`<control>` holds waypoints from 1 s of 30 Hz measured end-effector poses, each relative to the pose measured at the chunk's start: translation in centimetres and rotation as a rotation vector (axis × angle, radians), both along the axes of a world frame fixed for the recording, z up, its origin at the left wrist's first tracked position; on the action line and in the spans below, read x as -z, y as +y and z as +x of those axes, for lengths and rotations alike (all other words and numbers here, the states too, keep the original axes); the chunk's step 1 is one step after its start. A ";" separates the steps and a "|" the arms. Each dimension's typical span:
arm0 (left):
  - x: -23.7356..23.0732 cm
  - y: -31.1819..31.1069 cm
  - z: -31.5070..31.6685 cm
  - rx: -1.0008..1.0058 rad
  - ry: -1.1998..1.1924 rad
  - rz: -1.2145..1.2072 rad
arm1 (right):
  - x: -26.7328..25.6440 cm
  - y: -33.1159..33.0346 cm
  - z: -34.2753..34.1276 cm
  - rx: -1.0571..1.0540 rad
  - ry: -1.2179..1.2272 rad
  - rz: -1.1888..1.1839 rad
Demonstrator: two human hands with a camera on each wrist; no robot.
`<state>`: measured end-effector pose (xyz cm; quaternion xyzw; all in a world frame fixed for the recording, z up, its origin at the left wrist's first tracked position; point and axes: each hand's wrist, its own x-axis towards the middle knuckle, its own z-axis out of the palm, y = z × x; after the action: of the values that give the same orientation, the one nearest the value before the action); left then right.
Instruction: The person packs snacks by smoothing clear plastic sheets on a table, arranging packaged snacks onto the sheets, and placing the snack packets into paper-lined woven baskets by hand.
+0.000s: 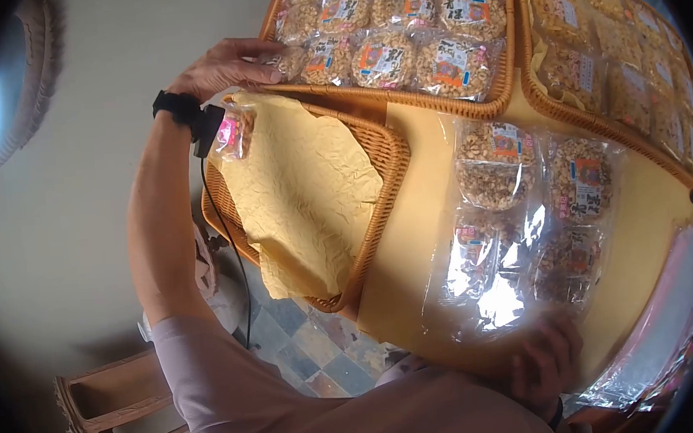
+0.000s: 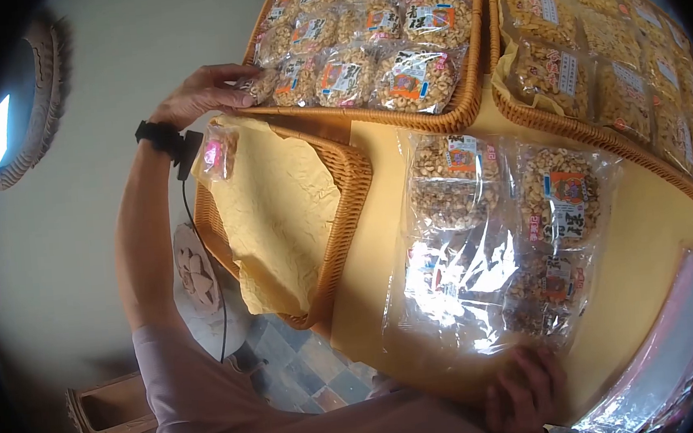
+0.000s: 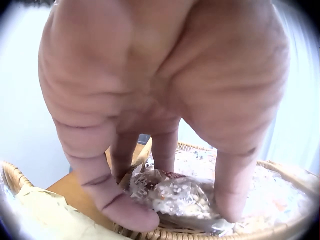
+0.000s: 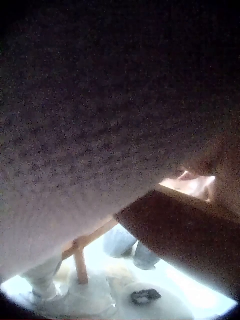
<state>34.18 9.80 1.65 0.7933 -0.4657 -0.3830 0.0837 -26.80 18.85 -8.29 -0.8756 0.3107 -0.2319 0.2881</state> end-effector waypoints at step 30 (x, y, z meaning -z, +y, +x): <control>1.0 -1.4 2.6 0.065 0.018 0.087 | -2.7 1.8 -1.3 0.083 0.093 -0.036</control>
<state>36.81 8.37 0.64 0.7772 -0.4734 -0.4125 0.0407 -28.08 20.68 -5.54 -0.8768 0.3557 -0.2081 0.2477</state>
